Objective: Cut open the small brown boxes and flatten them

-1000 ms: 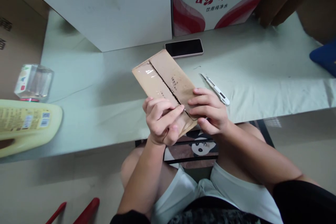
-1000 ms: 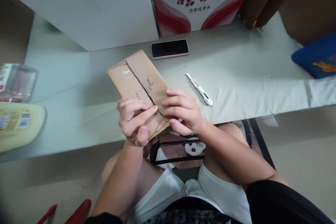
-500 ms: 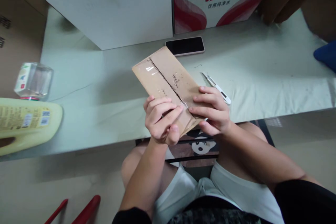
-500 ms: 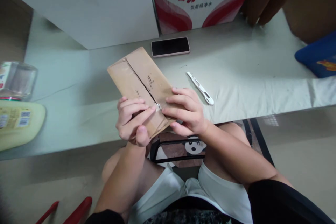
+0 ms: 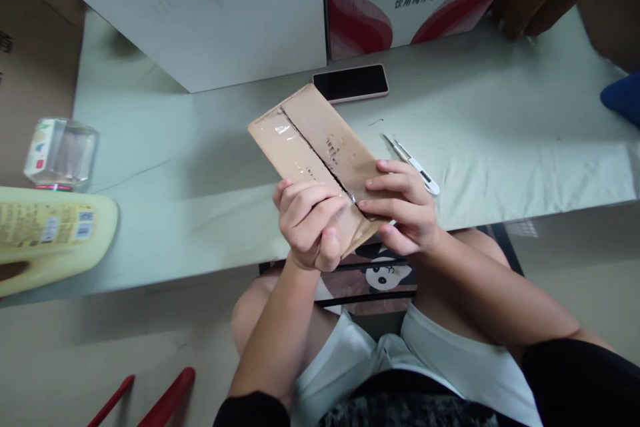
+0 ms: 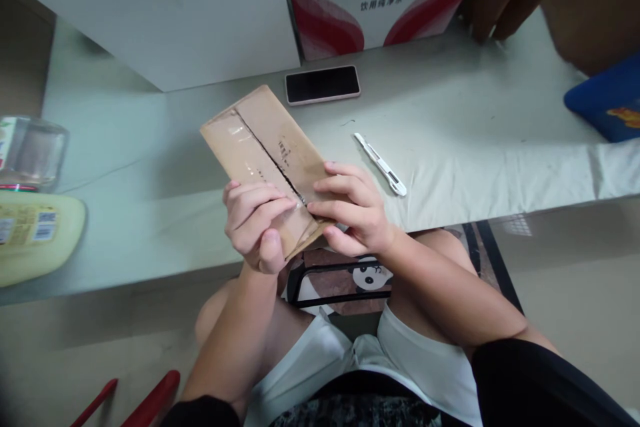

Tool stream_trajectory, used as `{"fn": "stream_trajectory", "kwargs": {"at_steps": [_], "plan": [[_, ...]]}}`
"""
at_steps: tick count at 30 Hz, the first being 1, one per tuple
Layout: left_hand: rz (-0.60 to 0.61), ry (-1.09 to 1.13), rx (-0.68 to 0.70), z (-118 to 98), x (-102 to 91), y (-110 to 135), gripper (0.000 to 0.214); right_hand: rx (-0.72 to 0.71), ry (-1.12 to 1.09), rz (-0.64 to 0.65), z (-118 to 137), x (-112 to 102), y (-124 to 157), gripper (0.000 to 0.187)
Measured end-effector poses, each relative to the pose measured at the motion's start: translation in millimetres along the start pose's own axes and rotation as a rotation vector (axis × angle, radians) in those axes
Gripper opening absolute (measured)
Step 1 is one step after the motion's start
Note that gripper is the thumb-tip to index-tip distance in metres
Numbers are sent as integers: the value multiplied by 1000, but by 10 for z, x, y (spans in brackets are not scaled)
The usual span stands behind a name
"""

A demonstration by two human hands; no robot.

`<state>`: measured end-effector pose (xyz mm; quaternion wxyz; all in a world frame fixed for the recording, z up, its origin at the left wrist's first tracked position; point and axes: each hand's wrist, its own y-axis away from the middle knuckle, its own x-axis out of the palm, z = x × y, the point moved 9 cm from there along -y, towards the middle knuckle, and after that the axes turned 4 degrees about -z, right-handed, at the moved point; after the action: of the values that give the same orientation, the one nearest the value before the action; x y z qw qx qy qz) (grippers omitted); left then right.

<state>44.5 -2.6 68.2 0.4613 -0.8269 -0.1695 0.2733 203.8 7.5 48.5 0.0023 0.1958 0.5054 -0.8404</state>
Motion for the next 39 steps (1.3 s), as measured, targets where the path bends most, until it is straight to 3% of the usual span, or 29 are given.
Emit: {"fn": "stream_trajectory", "kwargs": {"at_steps": [5,11,19,23,27,36,39], "plan": [[61,21,8,-6,37,-4,35,28,-10,10,-22,-1,12,29],[-9,41,24,14,17,19,26,24,13,2,-22,-14,-21,30],[92,19,-16,21,65,34,42,42,56,5,-34,-21,-54,32],[90,55,-33,55,54,60,42,40,30,1,-26,-28,-51,30],[104,-50,-17,65,65,77,48,32,38,4,-23,-24,-58,30],[42,-37,17,2,43,46,46,68,25,42,-52,2,-21,32],[21,-26,16,3,37,56,45,91,-34,5,-99,-89,-5,38]]}}
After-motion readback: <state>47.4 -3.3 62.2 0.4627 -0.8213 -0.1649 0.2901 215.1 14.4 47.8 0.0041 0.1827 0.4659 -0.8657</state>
